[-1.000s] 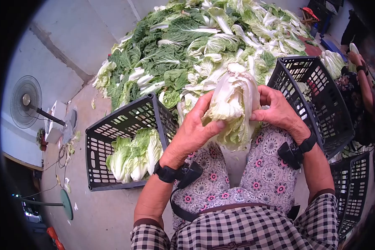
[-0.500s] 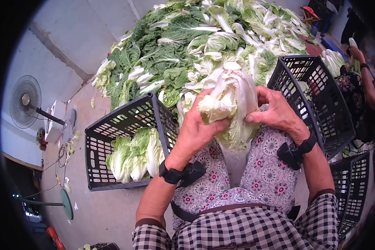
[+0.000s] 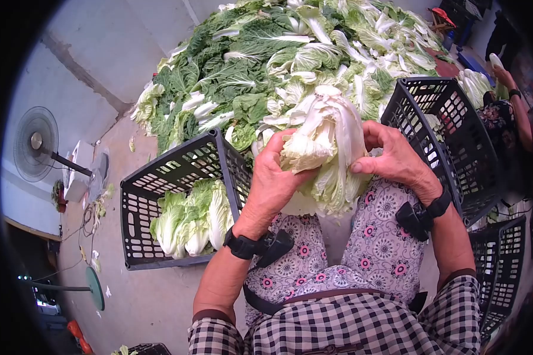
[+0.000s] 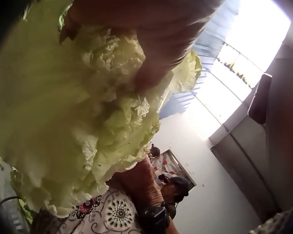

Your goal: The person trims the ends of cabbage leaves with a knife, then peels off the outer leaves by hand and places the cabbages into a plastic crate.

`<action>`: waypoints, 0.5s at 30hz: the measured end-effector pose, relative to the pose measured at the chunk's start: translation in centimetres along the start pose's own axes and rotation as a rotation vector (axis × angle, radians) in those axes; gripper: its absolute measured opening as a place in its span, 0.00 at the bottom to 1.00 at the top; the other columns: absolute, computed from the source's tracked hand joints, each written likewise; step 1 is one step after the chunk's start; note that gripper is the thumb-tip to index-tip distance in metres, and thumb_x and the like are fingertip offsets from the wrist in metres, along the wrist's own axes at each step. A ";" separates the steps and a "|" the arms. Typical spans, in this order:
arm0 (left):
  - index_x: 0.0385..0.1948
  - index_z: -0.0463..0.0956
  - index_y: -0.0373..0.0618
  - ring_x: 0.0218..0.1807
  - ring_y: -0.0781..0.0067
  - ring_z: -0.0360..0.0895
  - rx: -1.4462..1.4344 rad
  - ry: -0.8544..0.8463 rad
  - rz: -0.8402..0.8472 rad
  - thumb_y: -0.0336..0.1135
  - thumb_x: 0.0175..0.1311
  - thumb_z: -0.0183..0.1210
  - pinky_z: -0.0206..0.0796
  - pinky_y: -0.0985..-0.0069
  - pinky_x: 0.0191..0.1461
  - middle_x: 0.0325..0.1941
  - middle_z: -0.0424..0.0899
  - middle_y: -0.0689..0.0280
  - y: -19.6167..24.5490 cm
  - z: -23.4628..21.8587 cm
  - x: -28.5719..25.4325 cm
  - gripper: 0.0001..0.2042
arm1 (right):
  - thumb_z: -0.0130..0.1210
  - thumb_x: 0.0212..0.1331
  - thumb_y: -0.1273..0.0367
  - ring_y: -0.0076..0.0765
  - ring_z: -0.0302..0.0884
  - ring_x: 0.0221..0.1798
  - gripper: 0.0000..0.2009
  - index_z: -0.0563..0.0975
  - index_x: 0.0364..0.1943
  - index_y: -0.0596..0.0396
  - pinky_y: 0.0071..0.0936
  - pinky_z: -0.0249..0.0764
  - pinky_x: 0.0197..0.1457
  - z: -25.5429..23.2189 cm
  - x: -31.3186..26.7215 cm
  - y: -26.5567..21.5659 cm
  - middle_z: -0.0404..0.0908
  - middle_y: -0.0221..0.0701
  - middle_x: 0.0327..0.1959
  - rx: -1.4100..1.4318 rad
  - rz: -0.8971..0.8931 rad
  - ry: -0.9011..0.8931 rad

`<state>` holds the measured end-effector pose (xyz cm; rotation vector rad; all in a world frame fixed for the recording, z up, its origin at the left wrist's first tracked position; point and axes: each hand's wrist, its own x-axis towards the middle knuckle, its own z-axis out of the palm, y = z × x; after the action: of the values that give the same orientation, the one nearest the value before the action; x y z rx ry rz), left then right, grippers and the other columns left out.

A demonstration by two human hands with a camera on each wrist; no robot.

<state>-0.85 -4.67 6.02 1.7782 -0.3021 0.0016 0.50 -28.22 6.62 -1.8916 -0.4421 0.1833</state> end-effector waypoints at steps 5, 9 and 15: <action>0.52 0.66 0.40 0.46 0.78 0.75 -0.268 0.003 -0.086 0.26 0.54 0.60 0.68 0.78 0.51 0.45 0.79 0.65 0.1 0.1 -0.1 0.22 | 0.69 0.42 0.60 0.26 0.77 0.40 0.27 0.72 0.45 0.60 0.25 0.72 0.49 0.0 0.1 0.4 0.80 0.32 0.37 0.044 -0.008 -0.026; 0.53 0.65 0.40 0.48 0.77 0.75 -0.348 -0.091 -0.223 0.28 0.54 0.62 0.67 0.78 0.52 0.47 0.78 0.64 -0.1 -0.2 0.2 0.24 | 0.68 0.44 0.61 0.27 0.77 0.41 0.25 0.72 0.44 0.61 0.26 0.72 0.49 0.0 0.0 0.1 0.80 0.33 0.37 0.067 0.015 -0.004; 0.52 0.67 0.41 0.48 0.76 0.74 -0.224 -0.093 -0.016 0.32 0.49 0.68 0.68 0.77 0.51 0.47 0.78 0.64 -0.7 1.4 -0.2 0.27 | 0.67 0.44 0.59 0.33 0.76 0.47 0.32 0.68 0.51 0.62 0.29 0.71 0.53 0.1 0.2 -0.2 0.78 0.37 0.42 -0.095 -0.071 0.008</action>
<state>-1.06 -5.79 4.99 1.5609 -0.3411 -0.1224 0.59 -28.03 6.80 -1.9658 -0.5202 0.1093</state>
